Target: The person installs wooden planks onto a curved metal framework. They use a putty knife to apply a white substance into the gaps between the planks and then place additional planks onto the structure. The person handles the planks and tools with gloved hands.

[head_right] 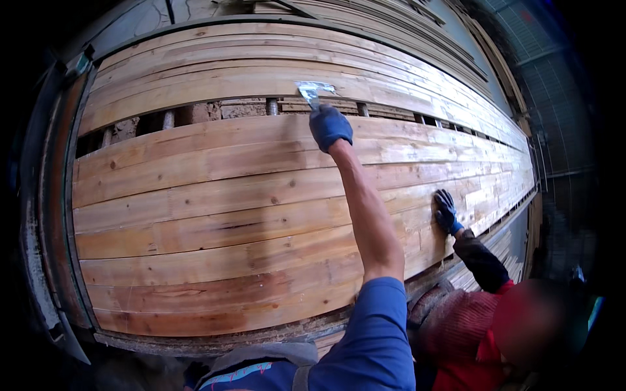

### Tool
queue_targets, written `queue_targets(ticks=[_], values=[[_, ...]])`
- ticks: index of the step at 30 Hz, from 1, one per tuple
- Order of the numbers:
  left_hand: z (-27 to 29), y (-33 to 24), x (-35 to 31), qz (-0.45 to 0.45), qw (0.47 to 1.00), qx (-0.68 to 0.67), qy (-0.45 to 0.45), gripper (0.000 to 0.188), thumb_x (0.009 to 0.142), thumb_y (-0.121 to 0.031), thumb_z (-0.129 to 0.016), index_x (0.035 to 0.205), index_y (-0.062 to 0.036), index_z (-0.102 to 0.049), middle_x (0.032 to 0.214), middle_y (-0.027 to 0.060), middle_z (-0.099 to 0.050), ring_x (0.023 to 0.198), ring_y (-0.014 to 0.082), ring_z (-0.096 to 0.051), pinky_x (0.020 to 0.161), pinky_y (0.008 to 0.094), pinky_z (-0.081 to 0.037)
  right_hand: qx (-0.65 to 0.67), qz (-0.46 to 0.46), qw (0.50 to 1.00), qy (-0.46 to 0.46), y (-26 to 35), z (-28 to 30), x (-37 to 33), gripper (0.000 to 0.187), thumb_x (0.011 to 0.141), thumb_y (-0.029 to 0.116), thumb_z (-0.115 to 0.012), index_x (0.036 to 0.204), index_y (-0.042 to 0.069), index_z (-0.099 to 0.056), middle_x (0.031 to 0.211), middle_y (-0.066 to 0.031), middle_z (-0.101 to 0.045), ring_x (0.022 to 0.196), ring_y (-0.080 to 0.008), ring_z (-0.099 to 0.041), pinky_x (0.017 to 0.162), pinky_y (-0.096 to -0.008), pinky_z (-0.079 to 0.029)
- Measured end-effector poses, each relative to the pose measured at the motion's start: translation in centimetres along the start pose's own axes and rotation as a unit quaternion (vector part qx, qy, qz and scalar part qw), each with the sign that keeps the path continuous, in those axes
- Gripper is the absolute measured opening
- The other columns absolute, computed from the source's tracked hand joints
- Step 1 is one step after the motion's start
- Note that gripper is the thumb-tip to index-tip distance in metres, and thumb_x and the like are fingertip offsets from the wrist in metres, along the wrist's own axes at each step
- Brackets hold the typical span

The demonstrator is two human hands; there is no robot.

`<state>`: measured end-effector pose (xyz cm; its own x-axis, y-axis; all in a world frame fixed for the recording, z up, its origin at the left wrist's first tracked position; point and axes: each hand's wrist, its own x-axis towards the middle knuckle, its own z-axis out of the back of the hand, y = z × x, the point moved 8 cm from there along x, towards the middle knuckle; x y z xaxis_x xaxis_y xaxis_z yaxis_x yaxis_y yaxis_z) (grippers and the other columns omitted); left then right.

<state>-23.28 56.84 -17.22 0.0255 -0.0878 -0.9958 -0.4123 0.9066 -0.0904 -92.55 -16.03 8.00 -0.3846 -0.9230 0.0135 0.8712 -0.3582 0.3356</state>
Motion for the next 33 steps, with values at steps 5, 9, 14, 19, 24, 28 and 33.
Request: queue_targets(ticks=[5, 9, 14, 19, 24, 28, 33], values=[[1.4, -1.4, -2.0, 0.006, 1.0, 0.001, 0.028, 0.033, 0.101, -0.025, -0.046, 0.125, -0.0024, -0.052, 0.115, 0.019, -0.063, 0.104, 0.0343, -0.063, 0.095, 0.0469, -0.052, -0.002, -0.005, 0.999, -0.034, -1.9, -1.0, 1.3, 0.04, 0.092, 0.037, -0.045, 0.095, 0.005, -0.069, 0.095, -0.0242, -0.067, 0.094, -0.0437, -0.064, 0.082, -0.0505, -0.051], [-0.6, -0.2, -1.1, 0.054, 0.993, -0.109, -0.007, 0.035, 0.1, -0.025, -0.047, 0.128, -0.0035, -0.05, 0.117, 0.0183, -0.062, 0.104, 0.0343, -0.063, 0.091, 0.0485, -0.053, 0.025, -0.027, 0.999, -0.016, -3.4, 0.2, 0.5, 0.038, 0.092, 0.038, -0.046, 0.106, 0.01, -0.068, 0.106, -0.024, -0.066, 0.103, -0.0418, -0.061, 0.09, -0.0498, -0.048], [0.3, -1.6, -1.5, 0.037, 0.999, -0.026, -0.005, 0.035, 0.098, -0.029, -0.05, 0.125, -0.0071, -0.054, 0.115, 0.0165, -0.064, 0.1, 0.0327, -0.064, 0.084, 0.0456, -0.053, 0.006, -0.041, 0.999, -0.035, -7.9, -0.2, 2.9, 0.039, 0.092, 0.038, -0.046, 0.105, 0.009, -0.07, 0.105, -0.0229, -0.067, 0.101, -0.0406, -0.063, 0.088, -0.0482, -0.049], [0.9, -1.0, -1.5, 0.045, 0.999, -0.02, -0.016, 0.035, 0.096, -0.034, -0.053, 0.122, -0.0106, -0.058, 0.113, 0.0147, -0.066, 0.096, 0.0311, -0.066, 0.077, 0.0426, -0.052, 0.017, -0.063, 0.998, -0.016, -8.0, 0.3, 3.0, 0.041, 0.092, 0.039, -0.047, 0.104, 0.009, -0.07, 0.102, -0.0234, -0.067, 0.098, -0.0413, -0.064, 0.086, -0.0476, -0.05], [1.1, -1.0, -0.3, 0.059, 0.998, -0.018, -0.029, 0.035, 0.094, -0.039, -0.057, 0.119, -0.0142, -0.061, 0.111, 0.0129, -0.068, 0.092, 0.0296, -0.067, 0.07, 0.0396, -0.052, 0.03, -0.016, 0.999, -0.026, -7.8, -0.4, 2.4, 0.039, 0.09, 0.038, -0.049, 0.103, 0.009, -0.071, 0.101, -0.0246, -0.067, 0.098, -0.0425, -0.063, 0.086, -0.0488, -0.05], [2.3, -1.9, 1.7, 0.128, 0.99, -0.022, -0.054, 0.035, 0.093, -0.042, -0.059, 0.117, -0.0171, -0.064, 0.11, 0.0115, -0.069, 0.089, 0.0283, -0.067, 0.064, 0.0373, -0.051, 0.091, -0.079, 0.993, 0.001, -10.5, -0.7, 3.5, 0.038, 0.09, 0.038, -0.05, 0.102, 0.008, -0.07, 0.101, -0.0237, -0.067, 0.098, -0.042, -0.063, 0.086, -0.048, -0.05], [1.6, -3.3, 2.3, 0.04, 0.999, 0.026, -0.012, 0.029, 0.093, -0.038, -0.062, 0.111, -0.0157, -0.068, 0.095, 0.0091, -0.072, 0.075, 0.0234, -0.067, 0.059, 0.0336, -0.05, 0.079, -0.026, 0.996, -0.037, -6.2, 1.3, -0.8, 0.037, 0.093, 0.037, -0.048, 0.108, 0.01, -0.066, 0.1, -0.0221, -0.068, 0.095, -0.0418, -0.064, 0.084, -0.0497, -0.05]])
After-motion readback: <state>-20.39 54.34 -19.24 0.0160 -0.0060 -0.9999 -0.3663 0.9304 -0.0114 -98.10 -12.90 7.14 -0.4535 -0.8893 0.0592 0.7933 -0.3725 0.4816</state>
